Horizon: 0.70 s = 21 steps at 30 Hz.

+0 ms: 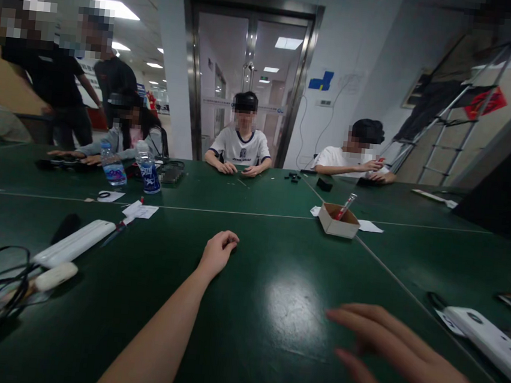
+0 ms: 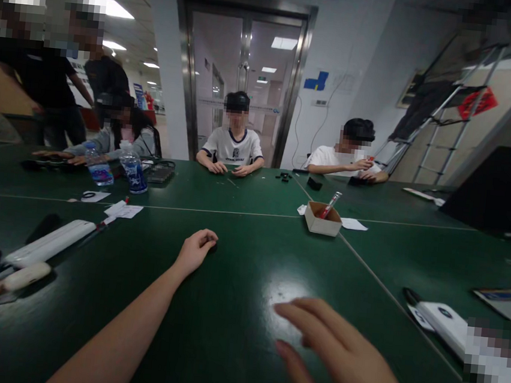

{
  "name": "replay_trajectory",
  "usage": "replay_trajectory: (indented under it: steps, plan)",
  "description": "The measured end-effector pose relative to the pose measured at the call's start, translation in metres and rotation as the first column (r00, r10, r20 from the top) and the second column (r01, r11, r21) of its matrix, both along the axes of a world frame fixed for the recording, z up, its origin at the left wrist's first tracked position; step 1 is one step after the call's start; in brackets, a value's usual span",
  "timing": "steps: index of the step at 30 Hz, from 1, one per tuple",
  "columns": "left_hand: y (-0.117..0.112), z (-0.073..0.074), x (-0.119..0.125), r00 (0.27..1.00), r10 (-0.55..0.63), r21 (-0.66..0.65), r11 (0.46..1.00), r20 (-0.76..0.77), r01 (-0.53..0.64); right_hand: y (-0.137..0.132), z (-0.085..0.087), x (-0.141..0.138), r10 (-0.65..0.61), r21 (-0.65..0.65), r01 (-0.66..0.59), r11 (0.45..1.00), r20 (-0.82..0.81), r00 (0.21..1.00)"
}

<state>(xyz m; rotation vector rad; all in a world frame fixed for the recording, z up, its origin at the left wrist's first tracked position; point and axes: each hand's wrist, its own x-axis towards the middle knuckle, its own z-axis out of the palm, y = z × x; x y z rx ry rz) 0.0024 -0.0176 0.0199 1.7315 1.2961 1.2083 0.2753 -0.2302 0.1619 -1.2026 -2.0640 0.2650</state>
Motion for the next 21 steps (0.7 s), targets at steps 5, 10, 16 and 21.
replay_trajectory:
  steps: [5, 10, 16, 21]
  plan:
    - [0.007, -0.005, 0.001, 0.977, -0.013, 0.034, 0.999, 0.213, 0.005, 0.077, -0.021, -0.079, 0.167, -0.303, -0.195, 0.933, -0.118, 0.979]
    - [0.011, 0.0, 0.002, 0.933, 0.029, 0.035, 0.998, 0.358, -0.044, 0.167, -0.094, -0.121, -0.246, -0.606, -0.144, 0.782, -0.513, 0.822]
    - [0.016, -0.001, -0.002, 0.919, 0.105, 0.021, 0.992, 0.38, -0.122, 0.224, -0.129, -0.146, -0.257, -0.536, -0.558, 0.633, -0.826, 0.502]
    - [0.017, -0.004, -0.002, 0.904, 0.093, -0.029, 0.996, 0.417, -0.089, 0.234, -0.145, -0.144, -0.212, -0.426, -0.582, 0.693, -0.892, 0.4]
